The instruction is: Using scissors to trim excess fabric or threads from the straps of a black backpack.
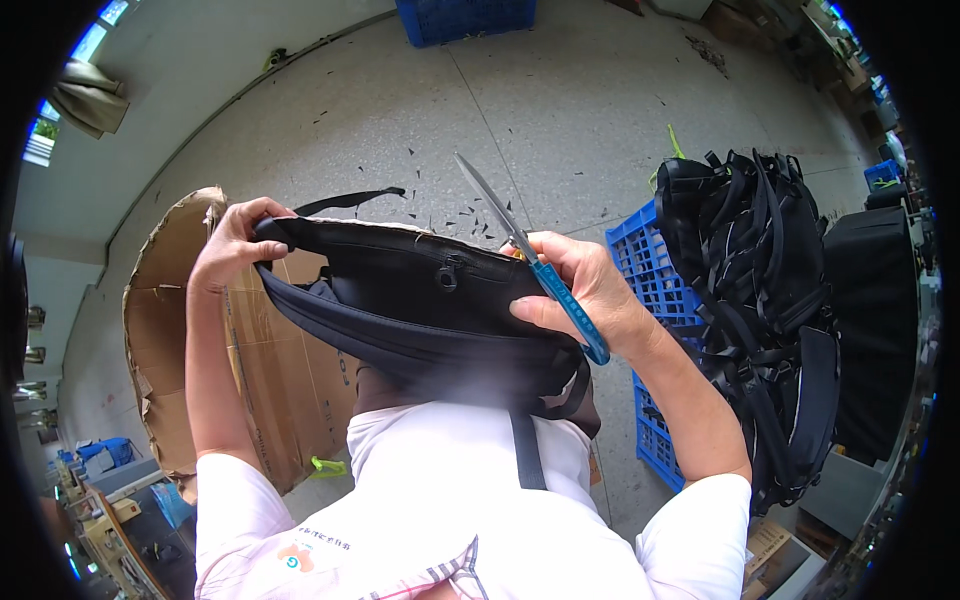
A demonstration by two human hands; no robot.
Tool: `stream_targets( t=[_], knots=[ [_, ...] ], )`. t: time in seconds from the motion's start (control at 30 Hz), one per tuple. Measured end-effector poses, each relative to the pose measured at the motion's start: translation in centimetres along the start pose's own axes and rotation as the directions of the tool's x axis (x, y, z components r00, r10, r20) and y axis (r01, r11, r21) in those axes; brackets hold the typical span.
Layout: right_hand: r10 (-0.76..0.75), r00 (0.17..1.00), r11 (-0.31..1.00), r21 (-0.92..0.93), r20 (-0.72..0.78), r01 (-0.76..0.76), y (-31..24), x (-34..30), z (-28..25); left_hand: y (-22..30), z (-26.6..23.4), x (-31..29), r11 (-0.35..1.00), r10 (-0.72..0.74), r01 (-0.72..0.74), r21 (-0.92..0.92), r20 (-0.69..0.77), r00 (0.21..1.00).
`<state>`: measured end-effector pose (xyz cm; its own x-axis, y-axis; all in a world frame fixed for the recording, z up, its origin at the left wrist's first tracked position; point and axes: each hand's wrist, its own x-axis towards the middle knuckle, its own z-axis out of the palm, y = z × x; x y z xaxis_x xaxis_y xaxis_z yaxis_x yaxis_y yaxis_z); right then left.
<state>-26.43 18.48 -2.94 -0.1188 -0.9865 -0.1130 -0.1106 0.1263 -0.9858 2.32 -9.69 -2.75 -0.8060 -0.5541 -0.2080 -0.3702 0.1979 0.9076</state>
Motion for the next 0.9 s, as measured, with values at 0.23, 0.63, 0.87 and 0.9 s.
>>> stream_targets(
  t=[0.23, 0.63, 0.87, 0.9],
  knots=[
    [0.022, 1.0, 1.0, -0.002, 0.0, -0.022, -1.0, -0.5, -0.6, -1.3, 1.8, 0.6, 0.914, 0.223, -0.308, -0.263, -0.31, 0.924],
    [-0.086, 0.993, 0.552, -0.826, 0.076, 0.111, -4.1, -0.7, -3.3, 1.6, 0.3, 0.1, 0.869, 0.287, -0.361, -0.34, -0.249, 0.925],
    [-0.164, 0.97, 0.367, -0.902, 0.178, 0.228, -4.7, 0.8, -2.3, 1.6, 0.6, 0.2, 0.865, 0.3, -0.375, -0.334, -0.254, 0.919],
    [-0.163, 0.97, 0.369, -0.901, 0.181, 0.23, -4.7, 1.0, -2.2, 1.5, 0.6, 0.1, 0.864, 0.296, -0.374, -0.338, -0.259, 0.919]
  ],
)
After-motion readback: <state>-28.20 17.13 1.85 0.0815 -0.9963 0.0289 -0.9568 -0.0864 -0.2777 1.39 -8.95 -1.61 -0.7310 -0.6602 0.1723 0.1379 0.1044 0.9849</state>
